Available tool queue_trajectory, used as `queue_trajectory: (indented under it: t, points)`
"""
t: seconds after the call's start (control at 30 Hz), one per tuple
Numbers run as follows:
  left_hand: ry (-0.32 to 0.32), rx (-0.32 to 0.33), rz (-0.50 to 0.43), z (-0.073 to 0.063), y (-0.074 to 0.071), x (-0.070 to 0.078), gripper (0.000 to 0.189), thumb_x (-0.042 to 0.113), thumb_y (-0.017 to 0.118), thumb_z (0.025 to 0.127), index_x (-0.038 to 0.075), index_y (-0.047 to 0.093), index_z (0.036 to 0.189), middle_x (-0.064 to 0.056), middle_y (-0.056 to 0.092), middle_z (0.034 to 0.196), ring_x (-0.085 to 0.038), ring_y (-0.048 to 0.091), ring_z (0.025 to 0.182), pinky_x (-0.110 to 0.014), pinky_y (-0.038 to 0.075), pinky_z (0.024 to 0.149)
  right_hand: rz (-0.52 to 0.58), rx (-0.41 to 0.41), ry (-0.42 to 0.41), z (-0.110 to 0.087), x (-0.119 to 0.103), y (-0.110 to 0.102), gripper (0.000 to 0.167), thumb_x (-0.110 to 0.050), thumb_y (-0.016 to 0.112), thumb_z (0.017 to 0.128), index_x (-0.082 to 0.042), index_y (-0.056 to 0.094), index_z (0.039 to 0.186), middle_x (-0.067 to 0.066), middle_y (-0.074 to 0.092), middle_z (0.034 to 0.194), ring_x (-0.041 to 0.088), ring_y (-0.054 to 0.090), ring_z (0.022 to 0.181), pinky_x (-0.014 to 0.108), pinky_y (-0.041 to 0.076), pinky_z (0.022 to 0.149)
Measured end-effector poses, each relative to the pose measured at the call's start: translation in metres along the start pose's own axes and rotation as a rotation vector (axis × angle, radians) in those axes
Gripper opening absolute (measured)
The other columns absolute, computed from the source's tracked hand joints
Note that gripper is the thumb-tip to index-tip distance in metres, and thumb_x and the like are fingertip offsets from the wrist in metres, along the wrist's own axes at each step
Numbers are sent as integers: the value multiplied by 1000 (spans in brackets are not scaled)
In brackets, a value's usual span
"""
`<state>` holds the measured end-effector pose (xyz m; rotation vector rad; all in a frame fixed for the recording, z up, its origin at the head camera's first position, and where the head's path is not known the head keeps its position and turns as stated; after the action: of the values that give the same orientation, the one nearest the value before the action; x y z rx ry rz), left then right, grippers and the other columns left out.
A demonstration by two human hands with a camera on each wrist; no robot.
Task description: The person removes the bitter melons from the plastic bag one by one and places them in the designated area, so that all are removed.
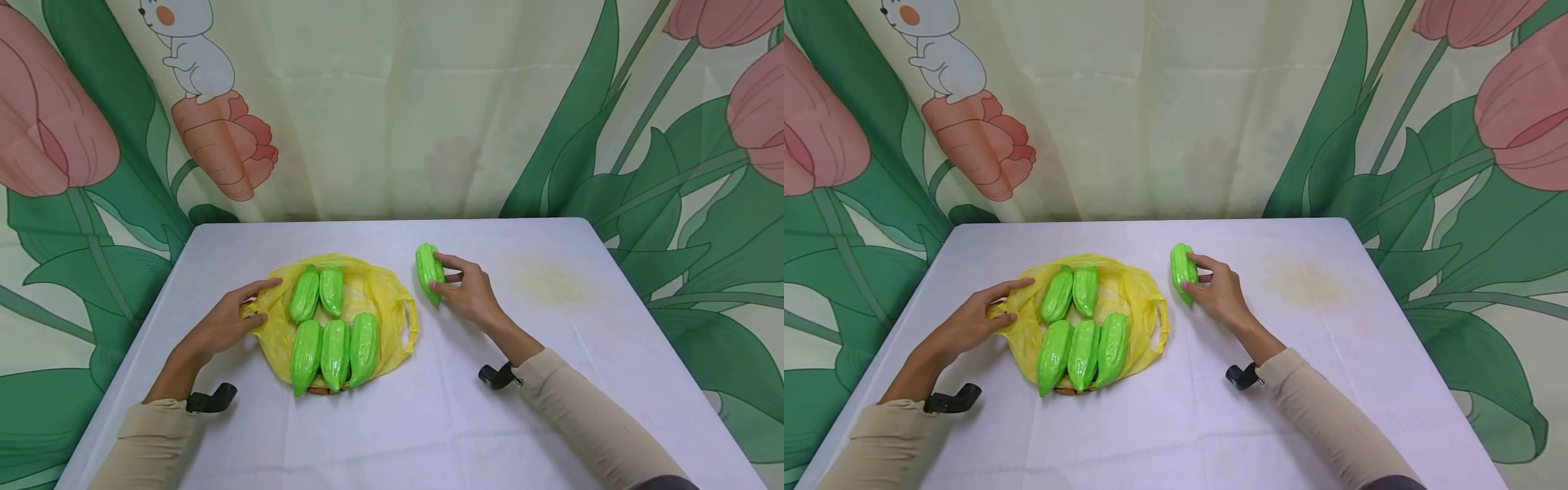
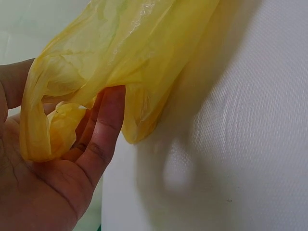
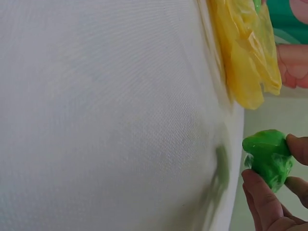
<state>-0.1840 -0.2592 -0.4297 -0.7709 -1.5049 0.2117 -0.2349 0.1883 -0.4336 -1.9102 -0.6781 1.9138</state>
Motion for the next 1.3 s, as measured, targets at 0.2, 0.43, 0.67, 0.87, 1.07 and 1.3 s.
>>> queue_trajectory:
  t: [0.2, 0.43, 0.67, 0.87, 1.07, 1.3]
  points:
    - [0, -2, 6, 1, 0, -1, 66, 1, 59, 102, 14, 41, 164, -21, 29, 174, -43, 25, 159, -1, 29, 98, -19, -13, 24, 3, 4, 3, 66, -20, 82, 95, -26, 56, 156, 8, 59, 155, 31, 69, 123, 40, 62, 92]
    - [1, -3, -2, 1, 0, 1, 66, 1, 58, 102, 14, 41, 164, -21, 29, 173, -43, 27, 157, -1, 29, 97, -47, -30, 58, 5, 6, 6, 66, -22, 80, 96, -24, 55, 157, 10, 60, 153, 31, 69, 123, 41, 61, 94]
    - [-3, -2, -2, 1, 0, 1, 66, 0, 58, 102, 14, 41, 164, -21, 29, 174, -42, 26, 158, -1, 29, 97, -76, -38, 74, 6, 7, 8, 66, -23, 80, 96, -23, 54, 157, 11, 60, 153, 31, 68, 123, 42, 61, 94]
    - [10, 2, 4, 1, 1, 2, 66, 2, 61, 101, 13, 42, 163, -22, 31, 172, -43, 28, 157, -7, 31, 100, -84, -38, 73, 7, 8, 7, 67, -25, 80, 96, -23, 54, 158, 11, 60, 154, 31, 69, 123, 42, 61, 94]
    - [8, 4, 8, 2, 0, 1, 66, 1, 61, 101, 13, 42, 163, -21, 31, 172, -42, 30, 156, -4, 31, 98, -78, -30, 60, 6, 9, 6, 69, -27, 81, 95, -23, 52, 159, 14, 59, 155, 33, 70, 125, 46, 61, 97]
    - [1, 0, 4, 3, 0, 2, 67, 1, 61, 101, 14, 42, 164, -22, 30, 173, -43, 27, 158, -2, 30, 97, -60, -5, 60, 6, 8, 4, 71, -28, 82, 94, -25, 52, 159, 14, 56, 157, 33, 68, 130, 50, 59, 101]
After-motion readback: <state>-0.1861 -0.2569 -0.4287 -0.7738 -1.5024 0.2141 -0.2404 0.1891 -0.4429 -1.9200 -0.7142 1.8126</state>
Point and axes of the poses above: each hand's wrist, its own z-axis towards the middle knuckle, its own y-axis out of the palm, x = y × z, the point moved 2 cm from there along z, towards the middle knuckle
